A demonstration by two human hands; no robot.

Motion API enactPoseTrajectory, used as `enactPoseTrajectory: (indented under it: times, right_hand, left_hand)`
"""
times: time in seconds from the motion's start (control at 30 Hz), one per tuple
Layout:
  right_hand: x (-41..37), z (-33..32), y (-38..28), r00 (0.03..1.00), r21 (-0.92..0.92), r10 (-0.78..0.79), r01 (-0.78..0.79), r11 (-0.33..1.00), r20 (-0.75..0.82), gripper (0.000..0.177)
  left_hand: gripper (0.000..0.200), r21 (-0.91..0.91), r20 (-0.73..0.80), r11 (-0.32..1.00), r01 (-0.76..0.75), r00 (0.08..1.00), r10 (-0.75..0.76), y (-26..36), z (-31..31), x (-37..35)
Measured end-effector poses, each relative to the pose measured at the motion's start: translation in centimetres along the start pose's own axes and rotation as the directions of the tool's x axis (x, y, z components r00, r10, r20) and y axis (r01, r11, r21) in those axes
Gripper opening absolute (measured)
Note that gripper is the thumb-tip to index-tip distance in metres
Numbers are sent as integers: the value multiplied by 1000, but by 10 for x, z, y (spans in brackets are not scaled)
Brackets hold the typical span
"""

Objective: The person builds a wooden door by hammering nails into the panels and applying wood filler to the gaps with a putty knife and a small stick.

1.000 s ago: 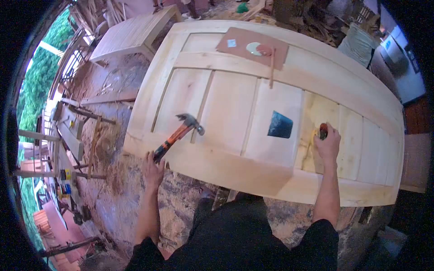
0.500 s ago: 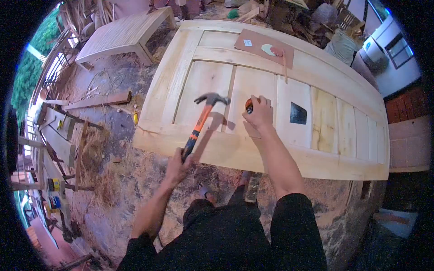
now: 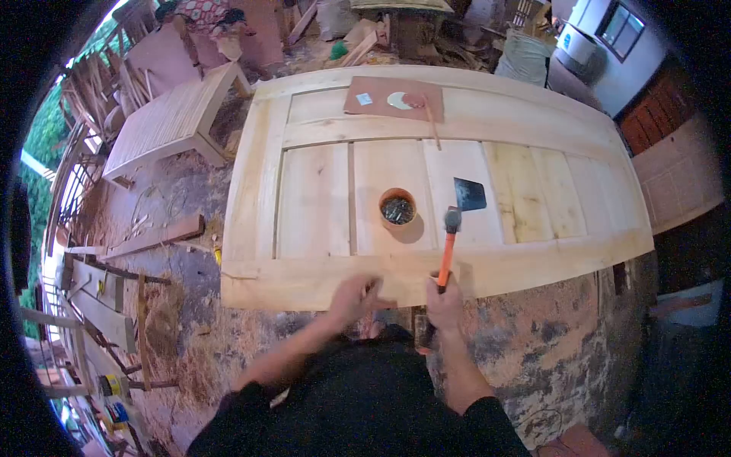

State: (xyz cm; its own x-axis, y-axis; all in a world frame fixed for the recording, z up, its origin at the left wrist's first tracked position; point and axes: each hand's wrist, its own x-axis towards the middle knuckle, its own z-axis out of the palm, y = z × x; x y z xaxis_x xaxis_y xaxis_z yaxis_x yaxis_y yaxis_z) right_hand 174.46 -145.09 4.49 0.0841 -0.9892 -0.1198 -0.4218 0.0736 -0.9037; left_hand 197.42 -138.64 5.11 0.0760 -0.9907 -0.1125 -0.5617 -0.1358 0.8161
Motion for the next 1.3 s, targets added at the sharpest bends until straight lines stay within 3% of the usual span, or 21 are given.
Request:
enactPoseTrajectory:
  times: [0.07,0.13,0.2,0.27,0.37,0.47,0.67,0.73,0.93,1.03,1.07,1.13,1.2,1.3]
  right_hand:
    - [-5,-30,12,990,-223,-90,65,973,-105,30]
    - [-16,-42,26,989,-180,-98,77,981,-114,23]
    - [-32,-47,40,993,-116,-45,32,993,-106,22]
    - [-44,-43,56,994,-21,68,-70,997,-84,24]
    - [-63,-28,44,981,-327,-124,69,942,-150,24]
    - [-79,-5,44,970,-212,92,-141,967,-225,24]
    - [-89,32,35,955,-347,12,-120,930,-298,32]
    - [-86,38,34,955,-353,58,-164,921,-291,33]
    - [-85,36,59,957,-333,74,-169,928,-281,34]
    - [-78,36,40,956,-413,-6,-120,903,-293,30]
    - [-81,36,39,954,-437,-36,-103,893,-298,28]
    - [-80,29,41,967,-331,126,-195,923,-220,36]
    - [-77,23,47,929,-180,336,-362,915,-157,37]
    - [-81,28,56,956,-199,236,-269,942,-173,34]
  left_hand:
    - [17,134,-184,950,-282,935,303,-1,-8,70]
    - [16,316,-108,887,-337,916,387,13,-16,140]
    - [15,563,-28,791,-240,951,308,18,-12,190]
    - [15,694,144,707,-135,988,48,31,-14,215]
    - [15,699,183,699,-151,983,29,41,-9,225]
    - [16,618,204,769,-160,978,40,44,-24,222]
    - [15,470,119,861,-194,980,156,16,-30,230]
    - [15,404,67,897,-181,983,168,7,-27,237]
    - [17,101,9,939,-329,944,329,-22,-40,234]
    - [16,-216,-25,950,-226,974,226,-20,-65,214]
    - [15,-195,-10,953,-230,972,233,-29,-76,203]
    - [17,-292,83,948,-125,984,155,-61,-97,169]
    - [24,-218,36,975,-44,998,53,-95,-123,116]
    - [24,-433,-82,898,81,988,-129,-142,-131,47]
